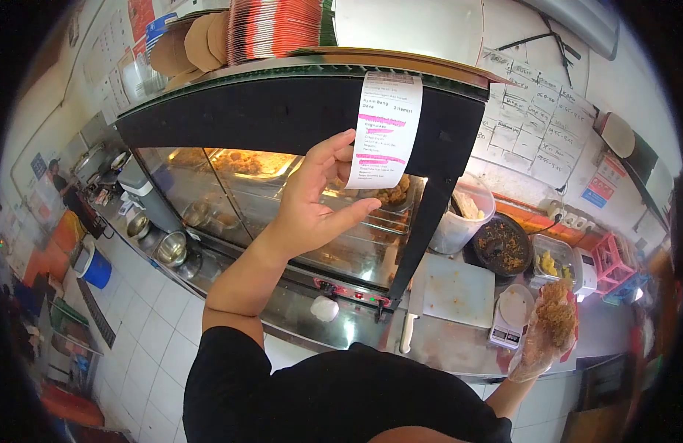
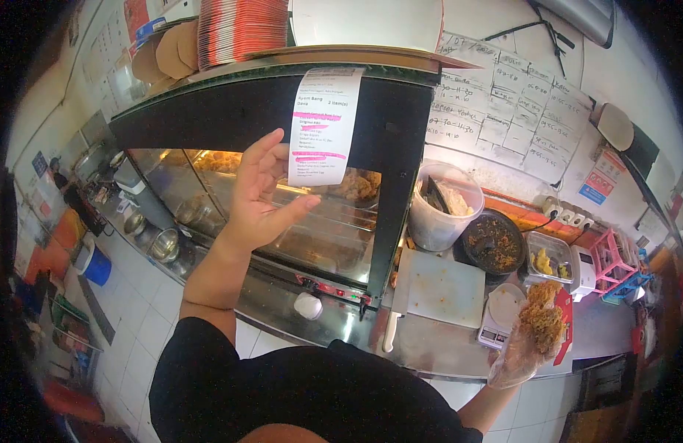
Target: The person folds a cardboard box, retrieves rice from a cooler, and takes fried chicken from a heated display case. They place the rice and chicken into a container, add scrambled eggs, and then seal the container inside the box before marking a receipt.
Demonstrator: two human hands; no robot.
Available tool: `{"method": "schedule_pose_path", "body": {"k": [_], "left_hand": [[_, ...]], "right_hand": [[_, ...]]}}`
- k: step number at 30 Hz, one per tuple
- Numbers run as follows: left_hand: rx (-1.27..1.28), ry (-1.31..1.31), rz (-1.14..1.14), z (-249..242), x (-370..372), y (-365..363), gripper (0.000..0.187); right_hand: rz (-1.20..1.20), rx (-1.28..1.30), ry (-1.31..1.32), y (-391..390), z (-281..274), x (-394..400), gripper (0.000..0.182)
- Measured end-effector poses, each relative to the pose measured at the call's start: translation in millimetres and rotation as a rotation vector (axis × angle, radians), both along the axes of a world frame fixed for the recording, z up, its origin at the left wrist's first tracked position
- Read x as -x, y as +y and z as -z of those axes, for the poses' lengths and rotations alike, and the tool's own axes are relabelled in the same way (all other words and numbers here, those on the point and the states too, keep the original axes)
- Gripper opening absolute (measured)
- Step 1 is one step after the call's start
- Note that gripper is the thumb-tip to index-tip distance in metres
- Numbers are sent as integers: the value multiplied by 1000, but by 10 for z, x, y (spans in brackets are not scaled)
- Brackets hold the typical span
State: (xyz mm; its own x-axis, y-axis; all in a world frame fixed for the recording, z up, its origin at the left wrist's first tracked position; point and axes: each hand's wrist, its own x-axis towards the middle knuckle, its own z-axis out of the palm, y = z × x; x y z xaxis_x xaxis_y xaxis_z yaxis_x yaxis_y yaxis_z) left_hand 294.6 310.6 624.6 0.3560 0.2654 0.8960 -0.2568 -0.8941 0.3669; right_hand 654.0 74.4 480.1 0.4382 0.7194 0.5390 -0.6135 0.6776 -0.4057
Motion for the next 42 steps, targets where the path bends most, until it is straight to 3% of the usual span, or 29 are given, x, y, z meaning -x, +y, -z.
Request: {"method": "schedule_pose_path", "body": {"k": [3, 5, 8, 15, 17, 20, 23, 27, 29, 31, 33, 35, 36, 38, 39, 40, 42], "left_hand": [[4, 5, -3, -20, 4, 8, 70], [16, 3, 4, -16, 5, 17, 70], [8, 4, 6, -12, 9, 34, 71], [20, 26, -39, 106, 148, 68, 76], [28, -67, -171, 213, 218, 71, 74], [108, -148, -298, 576, 407, 68, 64], [365, -281, -407, 1267, 459, 73, 44], [648, 260, -647, 2494, 456, -73, 23], [365, 436, -741, 3169, 504, -161, 39], [370, 798, -1081, 3489, 519, -421, 64], [438, 1040, -1133, 3918, 593, -400, 86], [812, 926, -845, 3750, 548, -408, 90], [753, 1004, -754, 3808, 525, -358, 90], [640, 927, -888, 3955, 515, -319, 87], [700, 981, -953, 3851, 431, -326, 84], [759, 1026, -1032, 3756, 324, -328, 81], [656, 1020, -1045, 3974, 447, -212, 74]], "right_hand": [[-61, -49, 54, 22, -4, 7, 74], [59, -5, 121, 27, 56, -16, 60], [221, 44, 205, 48, 107, -37, 58], [164, 38, 207, -18, 287, -148, 59], [259, 105, 204, -23, 305, -171, 61], [69, 99, 147, -86, 320, -174, 62], [240, 148, 201, -50, 325, -180, 64], [257, 120, 162, -45, 415, -316, 62], [148, 152, 148, -68, 461, -408, 59], [179, 128, 125, 28, 368, -434, 57], [280, 76, 83, 18, 351, -568, 51], [302, 163, 246, -73, 365, -746, 49], [204, 115, 177, -102, 139, -671, 49], [430, 151, 183, -203, 102, -885, 48], [520, 115, 180, -257, 226, -1147, 47], [449, 80, 175, -354, 133, -1246, 39], [675, 234, 291, -513, 128, -1603, 45]]}}
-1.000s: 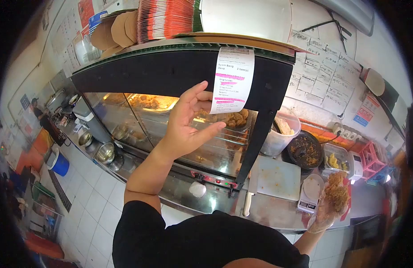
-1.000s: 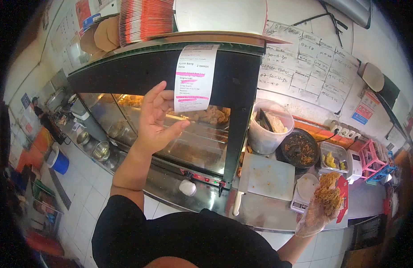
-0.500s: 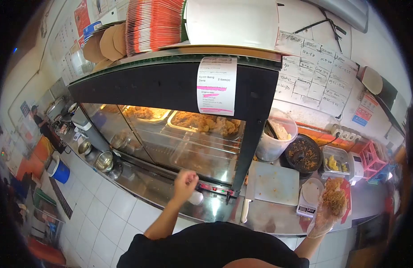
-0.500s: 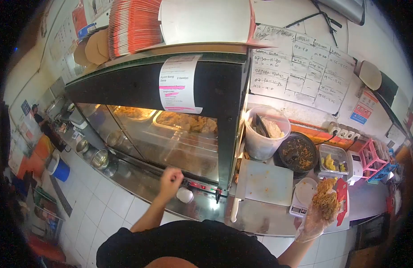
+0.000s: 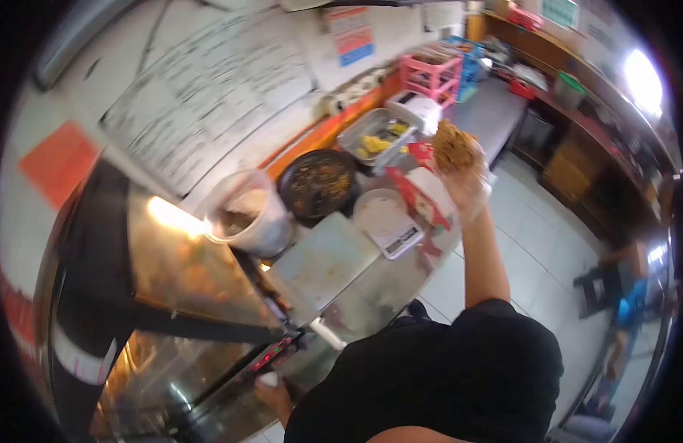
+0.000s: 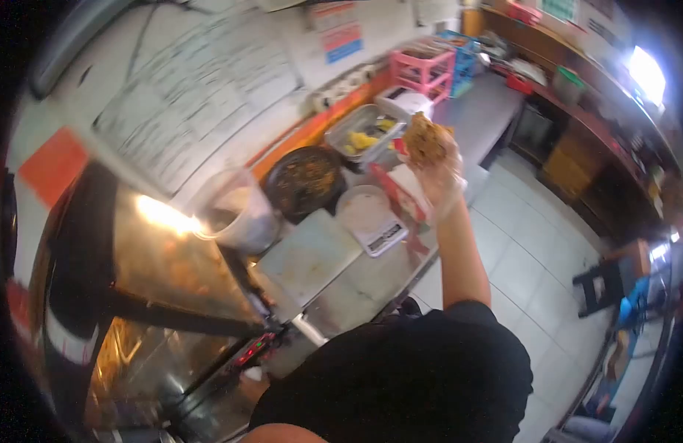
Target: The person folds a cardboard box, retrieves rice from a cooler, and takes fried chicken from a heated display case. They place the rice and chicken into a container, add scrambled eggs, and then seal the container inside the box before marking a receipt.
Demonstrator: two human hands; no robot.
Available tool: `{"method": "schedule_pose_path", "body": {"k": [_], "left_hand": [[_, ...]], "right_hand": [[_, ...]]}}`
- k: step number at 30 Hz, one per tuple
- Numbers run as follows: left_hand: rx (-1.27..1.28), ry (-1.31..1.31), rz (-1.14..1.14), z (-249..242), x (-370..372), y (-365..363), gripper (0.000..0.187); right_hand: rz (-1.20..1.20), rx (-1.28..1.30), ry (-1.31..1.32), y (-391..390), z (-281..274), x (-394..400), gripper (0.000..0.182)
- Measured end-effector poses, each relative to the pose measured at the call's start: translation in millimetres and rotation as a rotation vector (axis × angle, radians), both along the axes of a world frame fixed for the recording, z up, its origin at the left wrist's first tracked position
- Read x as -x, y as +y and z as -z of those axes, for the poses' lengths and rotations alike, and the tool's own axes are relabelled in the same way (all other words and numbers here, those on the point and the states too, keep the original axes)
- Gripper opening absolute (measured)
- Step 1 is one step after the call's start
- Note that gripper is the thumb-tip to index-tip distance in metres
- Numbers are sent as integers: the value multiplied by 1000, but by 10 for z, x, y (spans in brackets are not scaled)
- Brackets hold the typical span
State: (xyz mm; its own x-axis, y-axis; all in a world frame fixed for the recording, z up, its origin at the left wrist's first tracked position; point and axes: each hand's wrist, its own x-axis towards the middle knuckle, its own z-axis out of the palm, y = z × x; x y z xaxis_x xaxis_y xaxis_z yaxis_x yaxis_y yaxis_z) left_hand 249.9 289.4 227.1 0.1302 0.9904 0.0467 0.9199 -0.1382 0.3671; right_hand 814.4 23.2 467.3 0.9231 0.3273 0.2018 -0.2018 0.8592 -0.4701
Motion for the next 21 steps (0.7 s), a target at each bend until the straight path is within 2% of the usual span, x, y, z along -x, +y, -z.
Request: {"method": "schedule_pose_path", "body": {"k": [1, 3, 5, 6, 7, 8, 9, 10, 11, 12, 14, 15, 16, 17, 18, 19, 21], "left_hand": [[-16, 30, -33, 33, -27, -8, 71], [-29, 51, -62, 18, -59, -90, 67], [11, -244, -150, -15, -73, -142, 59], [16, -241, -146, 148, 82, 45, 59], [65, -468, -190, 303, 205, 114, 56], [114, -698, -235, 909, 637, 462, 53], [116, -696, -235, 337, 177, 154, 53], [293, -666, -254, -294, -280, -269, 61], [474, -628, -278, -673, -615, -539, 70], [555, -736, -163, -783, -789, -612, 57], [531, -587, -161, -1162, -1366, -871, 40], [562, -627, -16, -1544, -1818, -1010, 44], [588, -672, 131, -1816, -2208, -1124, 49], [548, -673, 267, -1758, -2368, -1091, 54], [590, -673, 297, -1945, -2697, -1196, 52], [592, -666, 282, -2105, -3003, -1280, 52], [597, -626, 497, -2349, -3512, -1393, 56]], "right_hand": [[-3, 105, -23, -129, 21, -150, 45], [147, 133, 88, -237, 117, -522, 43], [173, 229, 130, -395, 157, -944, 42], [183, 315, 174, -460, 224, -1152, 41], [186, 317, 178, -531, 344, -1395, 41], [60, 387, 149, -611, 496, -1659, 45], [-68, 457, 119, -681, 628, -1901, 50], [-201, 552, 99, -749, 763, -2135, 50], [-333, 605, 52, -785, 912, -2322, 48], [-391, 672, 85, -753, 1050, -2448, 46], [-428, 824, 192, -596, 1238, -2450, 39], [-399, 904, 251, -472, 1211, -2374, 33], [-402, 880, 313, -370, 1639, -2538, 34], [-404, 853, 373, -257, 2037, -2663, 34], [-219, 1094, 325, -178, 1891, -2528, 39], [-267, 1309, 242, -136, 2324, -2719, 46], [-236, 1529, -440, -162, 2060, -2503, 48]]}}
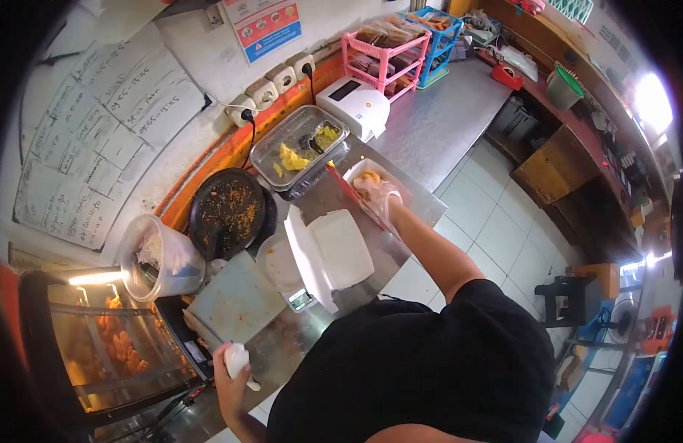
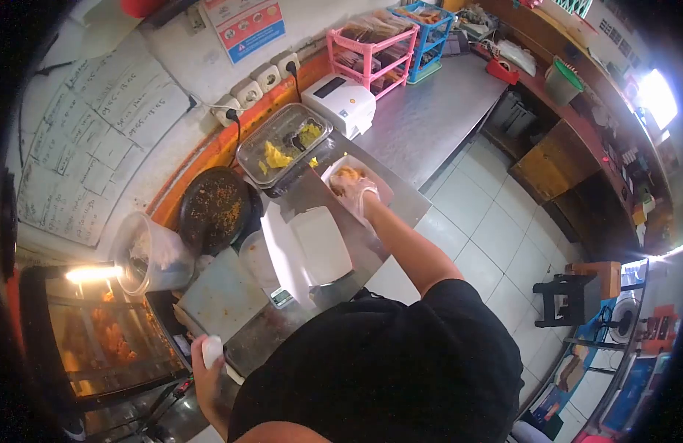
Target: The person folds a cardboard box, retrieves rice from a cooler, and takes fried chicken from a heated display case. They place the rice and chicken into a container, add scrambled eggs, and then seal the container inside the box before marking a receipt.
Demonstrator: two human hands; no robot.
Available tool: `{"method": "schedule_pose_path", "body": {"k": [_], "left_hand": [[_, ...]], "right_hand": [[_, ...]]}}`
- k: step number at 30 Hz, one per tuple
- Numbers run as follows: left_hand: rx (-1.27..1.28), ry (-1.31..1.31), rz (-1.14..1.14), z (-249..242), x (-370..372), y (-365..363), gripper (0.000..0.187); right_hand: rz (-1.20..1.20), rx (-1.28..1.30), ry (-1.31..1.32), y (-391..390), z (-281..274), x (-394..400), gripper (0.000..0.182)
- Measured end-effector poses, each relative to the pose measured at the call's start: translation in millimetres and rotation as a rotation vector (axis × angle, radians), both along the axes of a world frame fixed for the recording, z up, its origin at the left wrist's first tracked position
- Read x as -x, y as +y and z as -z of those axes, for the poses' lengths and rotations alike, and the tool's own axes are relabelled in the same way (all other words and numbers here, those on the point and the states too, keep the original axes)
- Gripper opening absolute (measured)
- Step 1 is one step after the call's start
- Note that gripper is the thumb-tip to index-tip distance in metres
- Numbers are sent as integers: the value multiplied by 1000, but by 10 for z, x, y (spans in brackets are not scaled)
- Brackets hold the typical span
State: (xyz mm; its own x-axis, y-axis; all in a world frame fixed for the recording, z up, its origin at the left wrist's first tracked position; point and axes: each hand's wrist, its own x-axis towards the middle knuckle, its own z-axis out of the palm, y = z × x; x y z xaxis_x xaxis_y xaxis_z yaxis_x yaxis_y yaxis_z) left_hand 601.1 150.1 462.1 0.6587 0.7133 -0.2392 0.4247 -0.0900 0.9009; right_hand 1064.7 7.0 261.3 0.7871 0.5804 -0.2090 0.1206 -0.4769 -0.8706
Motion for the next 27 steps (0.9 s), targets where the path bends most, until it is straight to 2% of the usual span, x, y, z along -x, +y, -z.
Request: {"method": "schedule_pose_path", "body": {"k": [1, 3, 4, 6, 7, 8, 10, 12, 14, 16, 18, 20, 22, 23, 24, 25, 27], "left_hand": [[-3, 13, 1, -40, -195, -15, 56], [49, -94, 109, -98, -530, -23, 60], [48, -80, 114, -158, -723, -38, 60], [6, -122, 245, -294, -1143, -66, 63], [20, -147, 316, -339, -1347, -66, 64], [35, -174, 384, -372, -1555, -64, 64], [-9, -253, 522, -409, -2026, -117, 66], [-149, -293, 685, -373, -2551, -174, 68], [-125, -242, 780, -246, -3086, -237, 69], [-346, -221, 886, 14, -3615, -292, 67], [-408, -32, 932, 170, -4055, -454, 63], [-475, 164, 1048, 536, -4446, -555, 63], [-317, 374, 1234, 944, -4710, -645, 66], [-322, 374, 1251, 1079, -4792, -700, 66], [-411, 551, 1303, 1163, -4866, -773, 67], [-505, 731, 1352, 1243, -4941, -834, 69], [-536, 815, 1415, 1118, -4953, -975, 72]], "right_hand": [[1, -3, 13, 1, -179, 54, 48], [412, -166, 548, -31, -430, 121, 41], [418, -166, 561, -115, -445, 104, 41], [494, -750, 866, -380, -432, -5, 36], [381, -948, 866, -556, -301, -82, 38], [384, -948, 870, -702, -447, -97, 38], [326, -1122, 873, -995, -729, -147, 45], [342, -1110, 857, -1253, -683, -219, 47], [356, -1105, 839, -1338, -631, -223, 49], [349, -1138, 923, -1382, -576, -146, 52], [359, -1170, 958, -1394, -542, -67, 54], [475, -1269, 962, -1350, -531, 26, 53], [518, -1324, 882, -1385, -516, 41, 55], [498, -1440, 983, -1411, -510, 59, 56], [477, -1561, 1079, -1432, -512, 82, 56], [497, -1580, 1063, -1418, -521, 107, 56], [421, -1656, 1117, -1326, -582, 172, 58]]}}
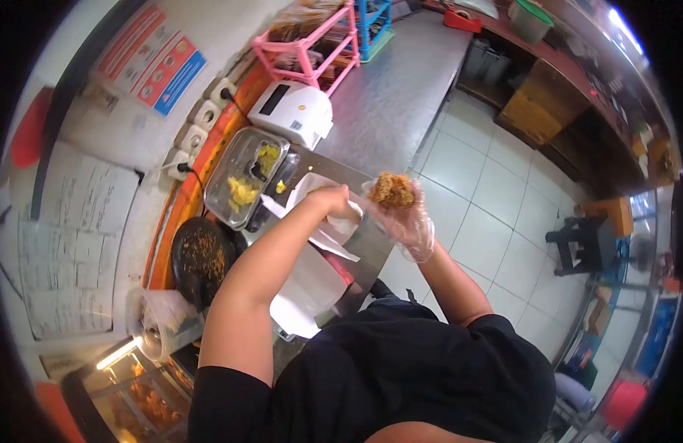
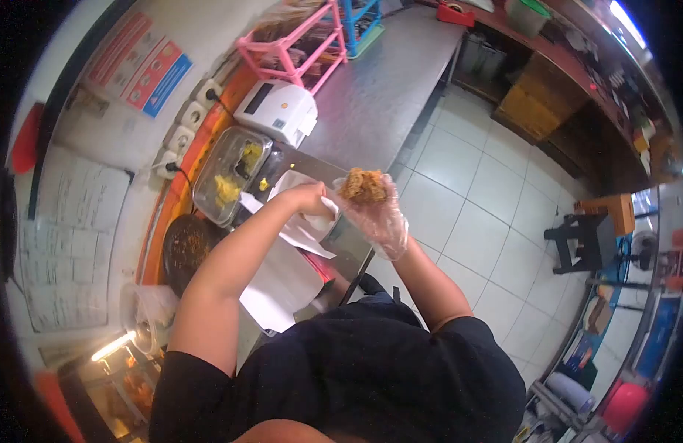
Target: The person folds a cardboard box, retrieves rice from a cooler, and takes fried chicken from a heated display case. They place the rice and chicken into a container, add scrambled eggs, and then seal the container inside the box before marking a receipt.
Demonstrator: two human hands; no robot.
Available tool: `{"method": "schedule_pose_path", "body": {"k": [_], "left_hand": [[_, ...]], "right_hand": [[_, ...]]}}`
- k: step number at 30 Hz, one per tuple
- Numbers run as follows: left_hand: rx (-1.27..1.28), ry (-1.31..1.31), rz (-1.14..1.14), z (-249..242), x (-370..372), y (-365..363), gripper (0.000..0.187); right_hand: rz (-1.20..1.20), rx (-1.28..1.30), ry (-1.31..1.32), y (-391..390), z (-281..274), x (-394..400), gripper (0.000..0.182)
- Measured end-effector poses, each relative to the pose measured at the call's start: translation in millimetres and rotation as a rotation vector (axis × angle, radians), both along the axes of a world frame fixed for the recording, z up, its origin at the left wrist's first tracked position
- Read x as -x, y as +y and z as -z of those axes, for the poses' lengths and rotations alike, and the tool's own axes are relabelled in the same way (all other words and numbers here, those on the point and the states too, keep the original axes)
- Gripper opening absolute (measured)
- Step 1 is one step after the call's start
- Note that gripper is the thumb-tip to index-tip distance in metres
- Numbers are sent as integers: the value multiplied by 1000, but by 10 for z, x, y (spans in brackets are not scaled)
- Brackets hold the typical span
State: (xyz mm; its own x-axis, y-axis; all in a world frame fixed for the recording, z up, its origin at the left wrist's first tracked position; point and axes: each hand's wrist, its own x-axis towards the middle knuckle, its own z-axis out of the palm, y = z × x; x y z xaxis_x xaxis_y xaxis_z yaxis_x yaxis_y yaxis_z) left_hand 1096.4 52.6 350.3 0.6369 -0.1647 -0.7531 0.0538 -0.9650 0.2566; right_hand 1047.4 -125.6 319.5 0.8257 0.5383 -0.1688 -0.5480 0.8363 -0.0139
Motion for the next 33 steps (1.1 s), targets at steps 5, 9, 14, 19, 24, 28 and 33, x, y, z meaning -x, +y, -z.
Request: {"method": "schedule_pose_path", "body": {"k": [5, 9, 14, 19, 24, 28, 33], "left_hand": [[-147, 11, 167, 88, 33, -123, 84], [166, -269, 57, -179, 165, 204, 77], [570, -421, -413, -881, 700, 758, 58], [1009, -563, -771, -1502, 1388, 905, 57], [973, -625, -809, -1524, 1918, 1075, 58], [973, -693, -925, -1582, 2287, 1118, 60], [953, -739, -924, -1534, 2426, 1186, 58]], "right_hand": [[-49, -14, -43, 92, 132, 1, 57], [-161, 295, -160, 118, 345, -146, 51], [-301, 1381, -643, 501, 200, -327, 56], [-256, 1833, -1486, 1099, 83, -444, 62], [-275, 1842, -1514, 1342, 26, -316, 78], [-192, 1818, -1796, 1199, 310, -580, 73], [-648, 1898, -2129, 1220, 199, -602, 62]]}}
